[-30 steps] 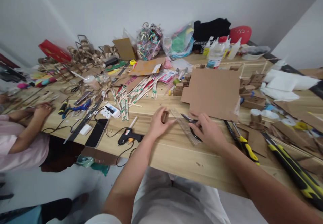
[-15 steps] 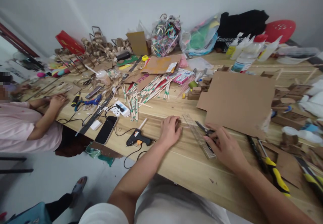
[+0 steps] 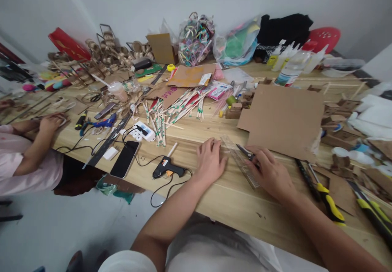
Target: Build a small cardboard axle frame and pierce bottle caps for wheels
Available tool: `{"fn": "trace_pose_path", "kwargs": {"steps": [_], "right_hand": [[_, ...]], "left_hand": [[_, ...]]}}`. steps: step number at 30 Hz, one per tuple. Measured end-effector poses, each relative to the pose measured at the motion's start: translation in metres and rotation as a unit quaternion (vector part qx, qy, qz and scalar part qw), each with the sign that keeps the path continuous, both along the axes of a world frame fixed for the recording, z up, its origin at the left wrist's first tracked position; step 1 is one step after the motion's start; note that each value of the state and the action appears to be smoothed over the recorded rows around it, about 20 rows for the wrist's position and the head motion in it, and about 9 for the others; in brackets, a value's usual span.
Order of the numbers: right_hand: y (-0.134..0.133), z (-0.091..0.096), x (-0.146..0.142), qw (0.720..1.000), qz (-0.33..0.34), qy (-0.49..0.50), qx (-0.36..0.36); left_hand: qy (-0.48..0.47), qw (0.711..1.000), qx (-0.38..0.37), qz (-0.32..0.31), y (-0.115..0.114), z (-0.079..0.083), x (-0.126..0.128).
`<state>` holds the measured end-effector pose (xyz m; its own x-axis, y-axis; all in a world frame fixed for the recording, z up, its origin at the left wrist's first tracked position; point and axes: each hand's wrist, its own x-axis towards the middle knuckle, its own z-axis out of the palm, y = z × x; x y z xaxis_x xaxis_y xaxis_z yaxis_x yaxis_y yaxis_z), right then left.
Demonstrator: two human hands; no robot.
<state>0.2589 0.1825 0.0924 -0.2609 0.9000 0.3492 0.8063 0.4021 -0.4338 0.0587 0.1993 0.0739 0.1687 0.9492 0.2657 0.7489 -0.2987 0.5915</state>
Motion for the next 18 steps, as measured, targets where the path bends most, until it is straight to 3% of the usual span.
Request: {"fn": "trace_pose_path", "kwargs": {"steps": [7,13,18], "right_hand": [[0.03,0.022,-0.027,0.998,0.049,-0.042,0.008],[0.09,0.055,-0.104,0.976,0.11,-0.17,-0.085],[0.132,0.049,-0.168,0.945,0.157,-0.245,-0.151]], "left_hand": [[0.029,0.999,0.023,-0.029,-0.005,0.002,0.004],[0.057,0.998,0.014,-0.016,-0.005,0.003,0.009],[0.078,0.997,-0.009,-0.009,-0.004,-0.001,0.01]]}}
